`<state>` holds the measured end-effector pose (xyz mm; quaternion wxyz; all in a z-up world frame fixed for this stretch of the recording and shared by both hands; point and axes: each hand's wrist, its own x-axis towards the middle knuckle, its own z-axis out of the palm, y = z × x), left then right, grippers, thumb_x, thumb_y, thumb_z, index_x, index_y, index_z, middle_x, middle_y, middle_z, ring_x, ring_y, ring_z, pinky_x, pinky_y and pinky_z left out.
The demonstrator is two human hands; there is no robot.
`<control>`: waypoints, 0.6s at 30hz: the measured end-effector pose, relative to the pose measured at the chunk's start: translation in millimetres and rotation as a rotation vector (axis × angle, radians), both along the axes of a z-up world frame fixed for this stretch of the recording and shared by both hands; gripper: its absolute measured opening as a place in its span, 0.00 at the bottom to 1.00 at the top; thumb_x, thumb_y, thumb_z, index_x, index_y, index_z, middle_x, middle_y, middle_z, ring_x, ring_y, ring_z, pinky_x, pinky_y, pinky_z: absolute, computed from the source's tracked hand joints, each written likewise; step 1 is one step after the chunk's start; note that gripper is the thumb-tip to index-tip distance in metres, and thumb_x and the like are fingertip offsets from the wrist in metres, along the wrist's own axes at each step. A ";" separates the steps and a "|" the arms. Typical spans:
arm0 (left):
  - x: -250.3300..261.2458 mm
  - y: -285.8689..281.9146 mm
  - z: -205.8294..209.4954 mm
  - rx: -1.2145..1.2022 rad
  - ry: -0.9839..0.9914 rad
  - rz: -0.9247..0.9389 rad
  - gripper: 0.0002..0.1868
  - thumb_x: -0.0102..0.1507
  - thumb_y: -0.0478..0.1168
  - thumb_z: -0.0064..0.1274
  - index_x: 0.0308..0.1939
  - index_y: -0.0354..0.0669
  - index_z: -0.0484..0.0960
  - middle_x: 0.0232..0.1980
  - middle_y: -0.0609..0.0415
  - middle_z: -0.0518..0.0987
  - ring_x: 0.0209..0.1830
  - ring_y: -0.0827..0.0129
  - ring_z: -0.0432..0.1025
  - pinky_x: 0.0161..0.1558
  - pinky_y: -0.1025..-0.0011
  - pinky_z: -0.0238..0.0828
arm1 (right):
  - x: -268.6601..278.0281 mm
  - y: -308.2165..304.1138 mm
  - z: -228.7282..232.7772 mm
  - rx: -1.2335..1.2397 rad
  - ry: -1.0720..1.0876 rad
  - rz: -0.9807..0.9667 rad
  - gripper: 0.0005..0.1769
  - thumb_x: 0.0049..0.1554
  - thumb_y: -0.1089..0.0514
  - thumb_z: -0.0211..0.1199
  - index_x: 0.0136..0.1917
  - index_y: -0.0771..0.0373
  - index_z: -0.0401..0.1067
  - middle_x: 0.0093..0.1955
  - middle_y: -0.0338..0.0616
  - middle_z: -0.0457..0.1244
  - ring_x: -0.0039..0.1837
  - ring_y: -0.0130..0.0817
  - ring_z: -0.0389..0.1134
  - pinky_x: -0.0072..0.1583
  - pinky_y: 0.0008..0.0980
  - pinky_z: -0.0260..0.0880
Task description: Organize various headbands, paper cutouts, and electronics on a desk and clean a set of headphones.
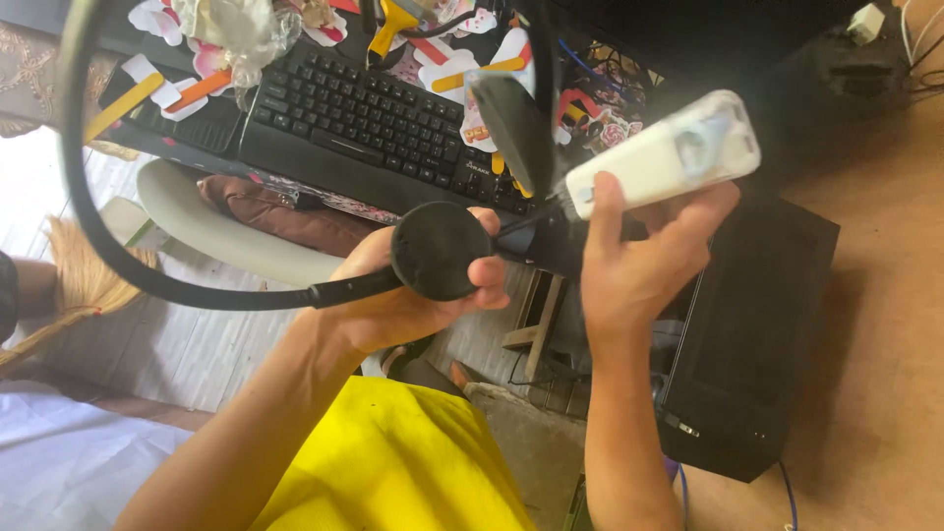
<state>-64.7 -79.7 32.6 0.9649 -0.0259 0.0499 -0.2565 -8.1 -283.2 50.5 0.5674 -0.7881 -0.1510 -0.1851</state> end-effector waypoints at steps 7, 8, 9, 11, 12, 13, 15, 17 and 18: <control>5.5 -0.7 -5.1 -0.019 -0.089 -0.033 0.15 0.74 0.42 0.39 0.52 0.33 0.77 0.44 0.46 0.76 0.45 0.58 0.70 0.54 0.60 0.65 | -6.5 1.1 -7.2 -0.020 -0.054 0.106 0.37 0.69 0.67 0.67 0.79 0.71 0.45 0.70 0.58 0.59 0.71 0.43 0.67 0.71 0.40 0.72; 4.9 0.0 -4.8 -0.023 -0.093 -0.044 0.15 0.74 0.42 0.39 0.51 0.34 0.77 0.43 0.45 0.76 0.44 0.58 0.70 0.54 0.60 0.65 | -0.9 -4.5 -14.7 -0.081 -0.078 0.084 0.35 0.69 0.67 0.67 0.77 0.71 0.47 0.69 0.60 0.61 0.70 0.45 0.69 0.70 0.41 0.73; 6.1 -1.3 -3.5 -0.024 -0.094 -0.039 0.15 0.74 0.42 0.39 0.51 0.34 0.77 0.43 0.45 0.76 0.44 0.58 0.70 0.54 0.60 0.65 | 8.6 -12.0 -20.5 -0.082 -0.079 0.088 0.35 0.69 0.67 0.67 0.77 0.71 0.47 0.69 0.60 0.61 0.70 0.45 0.69 0.70 0.41 0.73; 7.1 -2.8 -0.5 -0.066 0.077 -0.032 0.14 0.71 0.41 0.38 0.47 0.34 0.76 0.42 0.48 0.78 0.40 0.58 0.71 0.48 0.59 0.65 | 26.2 -25.7 -32.4 -0.243 -0.199 -0.068 0.32 0.72 0.65 0.70 0.76 0.70 0.50 0.68 0.62 0.64 0.70 0.49 0.73 0.68 0.41 0.75; 6.9 -1.6 -3.8 -0.065 0.078 -0.029 0.14 0.71 0.41 0.38 0.47 0.34 0.76 0.42 0.48 0.78 0.40 0.58 0.71 0.48 0.59 0.65 | 31.0 -29.2 -32.2 -0.241 -0.198 -0.065 0.32 0.72 0.65 0.70 0.76 0.70 0.50 0.68 0.62 0.64 0.70 0.49 0.73 0.68 0.41 0.75; 7.5 -2.5 -8.1 -0.077 0.051 -0.074 0.14 0.72 0.41 0.38 0.49 0.34 0.76 0.41 0.47 0.78 0.42 0.58 0.71 0.51 0.60 0.66 | 36.6 -34.7 -31.8 -0.268 -0.228 -0.151 0.33 0.72 0.65 0.69 0.76 0.71 0.48 0.70 0.63 0.63 0.70 0.50 0.73 0.69 0.41 0.75; 7.9 -2.4 -11.7 -0.091 0.021 -0.116 0.14 0.72 0.41 0.38 0.50 0.34 0.76 0.40 0.46 0.78 0.44 0.58 0.72 0.53 0.60 0.67 | 52.7 -56.0 -39.4 -0.294 -0.259 -0.235 0.34 0.71 0.64 0.68 0.76 0.72 0.47 0.71 0.64 0.63 0.70 0.52 0.72 0.69 0.41 0.75; 6.3 0.9 -10.1 -0.052 -0.041 -0.145 0.14 0.71 0.41 0.38 0.50 0.38 0.77 0.42 0.45 0.79 0.43 0.56 0.72 0.56 0.60 0.68 | 73.1 -86.1 -55.2 -0.362 -0.164 -0.357 0.32 0.68 0.66 0.65 0.75 0.75 0.50 0.73 0.65 0.63 0.71 0.54 0.71 0.71 0.45 0.73; 5.5 2.1 -11.7 -0.052 -0.042 -0.142 0.14 0.71 0.41 0.38 0.50 0.38 0.77 0.42 0.45 0.79 0.43 0.56 0.72 0.56 0.60 0.68 | 88.6 -104.4 -80.2 -0.362 -0.165 -0.354 0.32 0.68 0.66 0.65 0.75 0.75 0.50 0.73 0.65 0.63 0.71 0.54 0.71 0.71 0.45 0.73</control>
